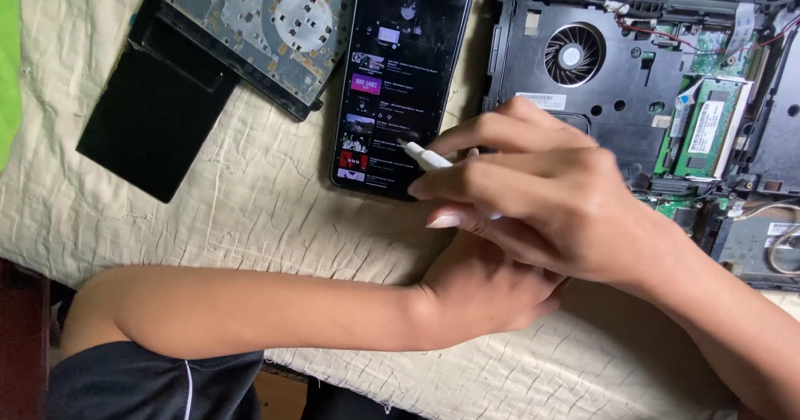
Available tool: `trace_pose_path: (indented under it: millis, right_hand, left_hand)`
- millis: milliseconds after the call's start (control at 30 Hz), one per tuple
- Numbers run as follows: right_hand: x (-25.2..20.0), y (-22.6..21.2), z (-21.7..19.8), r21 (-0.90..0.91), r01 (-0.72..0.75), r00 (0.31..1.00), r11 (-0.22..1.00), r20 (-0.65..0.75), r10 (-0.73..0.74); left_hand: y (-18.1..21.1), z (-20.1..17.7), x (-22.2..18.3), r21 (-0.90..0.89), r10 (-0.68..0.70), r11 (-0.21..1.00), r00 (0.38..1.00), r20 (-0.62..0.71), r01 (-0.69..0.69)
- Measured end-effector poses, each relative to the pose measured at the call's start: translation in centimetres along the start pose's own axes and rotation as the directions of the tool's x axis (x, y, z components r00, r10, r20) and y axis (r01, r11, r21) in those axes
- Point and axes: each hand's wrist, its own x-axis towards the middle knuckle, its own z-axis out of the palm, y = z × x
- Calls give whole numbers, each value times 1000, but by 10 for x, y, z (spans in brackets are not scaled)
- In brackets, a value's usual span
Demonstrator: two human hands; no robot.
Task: Adjusting and seating internal laptop cables and components using a small tool while following a video guide on a smartphone.
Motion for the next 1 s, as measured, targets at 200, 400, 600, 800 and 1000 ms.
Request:
trace_pose_path:
  millis: [200,400,600,800,1000]
  right_hand:
    - [-3,7,6,-322,86,990,943,132,-45]
    - [-6,3,6,-317,131,982,939,171,-79]
    - [-1,-18,-39,-321,35,999,946,44,-22]
    - [-20,-12,-69,-375,-45,993,926,85,82]
    - [-20,-8,-70,-393,-148,973,908,108,205]
  left_hand:
    - [1,1,0,84,-34,996,997,-73,40]
    - [1,4,-7,135,48,990,997,-57,-40]
    - [-3,-27,6,110,-42,993,999,34,38]
    - [-12,-34,17,158,-31,987,1000,-6,31]
    - [-14,-40,20,195,-40,979,994,-106,60]
